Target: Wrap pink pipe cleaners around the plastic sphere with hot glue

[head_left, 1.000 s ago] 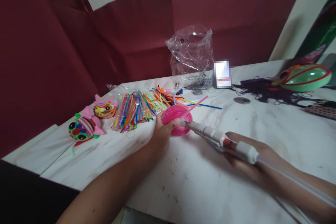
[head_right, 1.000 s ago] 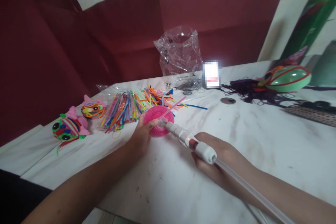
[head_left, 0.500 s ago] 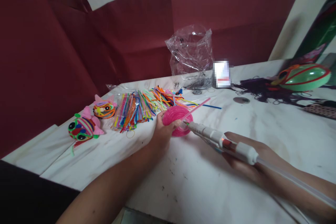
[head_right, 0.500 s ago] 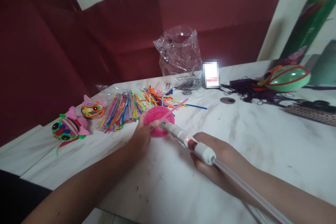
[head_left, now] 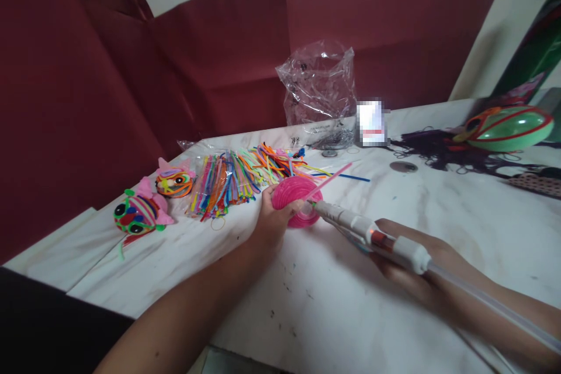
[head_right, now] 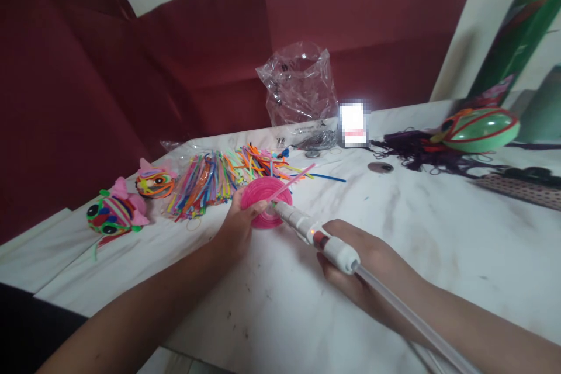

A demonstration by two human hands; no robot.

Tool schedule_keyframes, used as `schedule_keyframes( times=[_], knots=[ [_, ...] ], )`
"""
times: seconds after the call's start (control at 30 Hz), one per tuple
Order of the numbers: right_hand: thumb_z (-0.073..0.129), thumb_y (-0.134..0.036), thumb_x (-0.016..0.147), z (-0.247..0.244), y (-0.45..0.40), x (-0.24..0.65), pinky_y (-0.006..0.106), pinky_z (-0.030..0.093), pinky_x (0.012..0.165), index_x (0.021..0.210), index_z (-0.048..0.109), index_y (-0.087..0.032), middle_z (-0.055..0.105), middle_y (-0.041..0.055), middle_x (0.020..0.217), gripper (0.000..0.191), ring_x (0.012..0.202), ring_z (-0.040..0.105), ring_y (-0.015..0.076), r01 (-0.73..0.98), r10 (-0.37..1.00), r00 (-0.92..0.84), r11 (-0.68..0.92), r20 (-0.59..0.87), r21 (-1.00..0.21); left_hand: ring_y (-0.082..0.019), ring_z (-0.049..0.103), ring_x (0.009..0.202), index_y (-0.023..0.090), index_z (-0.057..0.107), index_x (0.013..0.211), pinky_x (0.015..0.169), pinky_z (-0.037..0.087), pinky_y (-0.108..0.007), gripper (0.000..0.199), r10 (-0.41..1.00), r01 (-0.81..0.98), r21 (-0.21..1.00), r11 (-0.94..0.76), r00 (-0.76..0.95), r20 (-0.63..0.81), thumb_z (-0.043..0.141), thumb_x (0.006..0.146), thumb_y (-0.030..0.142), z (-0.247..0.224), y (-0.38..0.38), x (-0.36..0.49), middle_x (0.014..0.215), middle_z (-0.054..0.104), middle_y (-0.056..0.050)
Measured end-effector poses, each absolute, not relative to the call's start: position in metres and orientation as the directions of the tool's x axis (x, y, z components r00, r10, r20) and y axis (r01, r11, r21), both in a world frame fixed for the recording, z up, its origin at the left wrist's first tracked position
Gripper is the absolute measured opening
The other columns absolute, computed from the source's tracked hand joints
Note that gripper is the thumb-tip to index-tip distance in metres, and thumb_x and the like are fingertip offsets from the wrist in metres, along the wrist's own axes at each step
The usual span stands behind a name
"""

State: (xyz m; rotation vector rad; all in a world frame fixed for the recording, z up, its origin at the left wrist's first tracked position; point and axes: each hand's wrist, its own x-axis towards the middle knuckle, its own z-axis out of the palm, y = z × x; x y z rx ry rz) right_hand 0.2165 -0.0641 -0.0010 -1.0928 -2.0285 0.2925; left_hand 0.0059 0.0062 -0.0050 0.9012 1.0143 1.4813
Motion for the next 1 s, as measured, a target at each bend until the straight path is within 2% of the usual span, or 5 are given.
schedule_keyframes(
  times=[0.13, 0.33, 0.7, 0.83, 1.0],
  knots=[
    [0.046, -0.029, 0.084, 0.0039, -0.0653, 0.2152, 0.025, 0.045, 0.046, 0.067, 0.042, -0.025, 0.05, -0.0035, 0.059, 0.018, 0.047, 0.05, 0.0129, 0.56, 0.769, -0.348, 0.629, 0.536, -0.539, -0.019, 0.063, 0.082, 0.022, 0.046, 0.114, 0.077, 0.05, -0.033, 0.072, 0.99, -0.329, 0.942, -0.073, -0.138, 0.029, 0.083, 0.052, 0.023, -0.0058, 0.0058, 0.0058, 0.097, 0.065, -0.005],
    [0.047, -0.028, 0.084, 0.0047, -0.0664, 0.2168, 0.023, 0.04, 0.042, 0.067, 0.044, -0.025, 0.049, -0.004, 0.057, 0.017, 0.047, 0.049, 0.0123, 0.558, 0.803, -0.3, 0.586, 0.515, -0.588, -0.019, 0.063, 0.081, 0.023, 0.045, 0.115, 0.077, 0.05, -0.033, 0.071, 0.988, -0.342, 0.938, -0.065, -0.156, 0.012, 0.081, 0.054, 0.022, -0.0059, 0.0065, 0.0046, 0.096, 0.065, -0.004],
    [0.046, -0.028, 0.085, -0.0005, -0.0629, 0.2198, 0.024, 0.039, 0.041, 0.069, 0.042, -0.025, 0.049, -0.0042, 0.058, 0.017, 0.046, 0.048, 0.0119, 0.602, 0.798, -0.325, 0.588, 0.507, -0.541, -0.018, 0.063, 0.084, 0.022, 0.046, 0.113, 0.078, 0.05, -0.031, 0.069, 0.985, -0.363, 0.927, -0.094, -0.169, 0.033, 0.082, 0.054, 0.024, -0.0045, 0.0073, 0.004, 0.1, 0.065, -0.005],
    [0.047, -0.028, 0.083, 0.0014, -0.063, 0.2195, 0.024, 0.04, 0.041, 0.067, 0.043, -0.025, 0.047, -0.0044, 0.055, 0.017, 0.044, 0.047, 0.0119, 0.593, 0.759, -0.343, 0.632, 0.553, -0.499, -0.019, 0.063, 0.084, 0.022, 0.047, 0.113, 0.078, 0.05, -0.032, 0.068, 0.985, -0.374, 0.922, -0.094, -0.172, 0.031, 0.082, 0.054, 0.024, -0.0043, 0.0072, 0.0044, 0.098, 0.066, -0.005],
    [0.047, -0.026, 0.083, -0.0005, -0.0627, 0.2197, 0.024, 0.04, 0.04, 0.068, 0.044, -0.025, 0.052, -0.0024, 0.058, 0.016, 0.046, 0.05, 0.0131, 0.599, 0.777, -0.332, 0.611, 0.535, -0.518, -0.018, 0.063, 0.082, 0.022, 0.047, 0.113, 0.078, 0.05, -0.032, 0.068, 0.983, -0.375, 0.921, -0.106, -0.176, 0.042, 0.081, 0.055, 0.023, -0.0051, 0.0073, 0.0042, 0.099, 0.065, -0.005]
  ],
)
